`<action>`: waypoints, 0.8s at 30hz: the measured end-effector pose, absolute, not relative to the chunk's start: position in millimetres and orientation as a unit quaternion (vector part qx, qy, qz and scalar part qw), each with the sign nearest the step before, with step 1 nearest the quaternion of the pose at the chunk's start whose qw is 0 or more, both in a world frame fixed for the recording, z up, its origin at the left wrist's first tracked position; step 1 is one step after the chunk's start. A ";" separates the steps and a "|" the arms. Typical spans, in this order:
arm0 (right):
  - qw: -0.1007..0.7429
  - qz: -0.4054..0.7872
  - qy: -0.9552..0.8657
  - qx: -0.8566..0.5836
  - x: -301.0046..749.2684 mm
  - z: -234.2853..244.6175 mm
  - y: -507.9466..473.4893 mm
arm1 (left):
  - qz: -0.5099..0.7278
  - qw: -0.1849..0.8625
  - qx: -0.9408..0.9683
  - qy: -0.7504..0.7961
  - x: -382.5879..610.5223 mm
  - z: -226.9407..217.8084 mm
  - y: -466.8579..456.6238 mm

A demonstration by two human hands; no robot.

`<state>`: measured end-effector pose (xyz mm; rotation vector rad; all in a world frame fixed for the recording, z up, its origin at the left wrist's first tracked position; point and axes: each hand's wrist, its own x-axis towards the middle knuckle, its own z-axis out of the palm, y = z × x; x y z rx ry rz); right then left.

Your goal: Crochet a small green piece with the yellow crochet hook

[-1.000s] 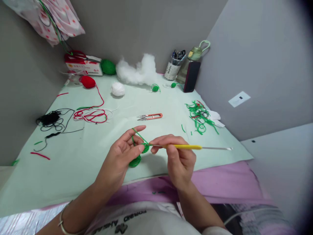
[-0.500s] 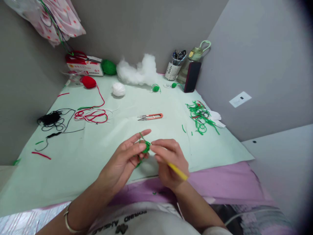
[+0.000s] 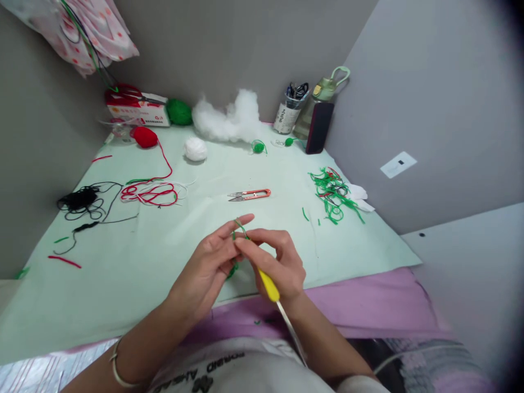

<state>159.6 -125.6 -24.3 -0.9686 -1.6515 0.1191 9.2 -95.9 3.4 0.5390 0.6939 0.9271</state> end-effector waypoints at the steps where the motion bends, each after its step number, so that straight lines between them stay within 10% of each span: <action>1: 0.589 0.067 -0.691 -0.415 160.6 -23.7 -125.0 | 0.419 0.817 0.235 0.319 8.5 3.3 -93.8; 7: 0.687 0.305 -0.530 -0.393 159.5 -12.6 -117.3 | 0.451 0.764 0.278 0.369 4.0 3.5 -91.3; 24: 0.663 0.375 -0.526 -0.377 166.6 -11.8 -121.8 | 0.435 0.723 0.353 0.405 -0.4 6.7 -98.2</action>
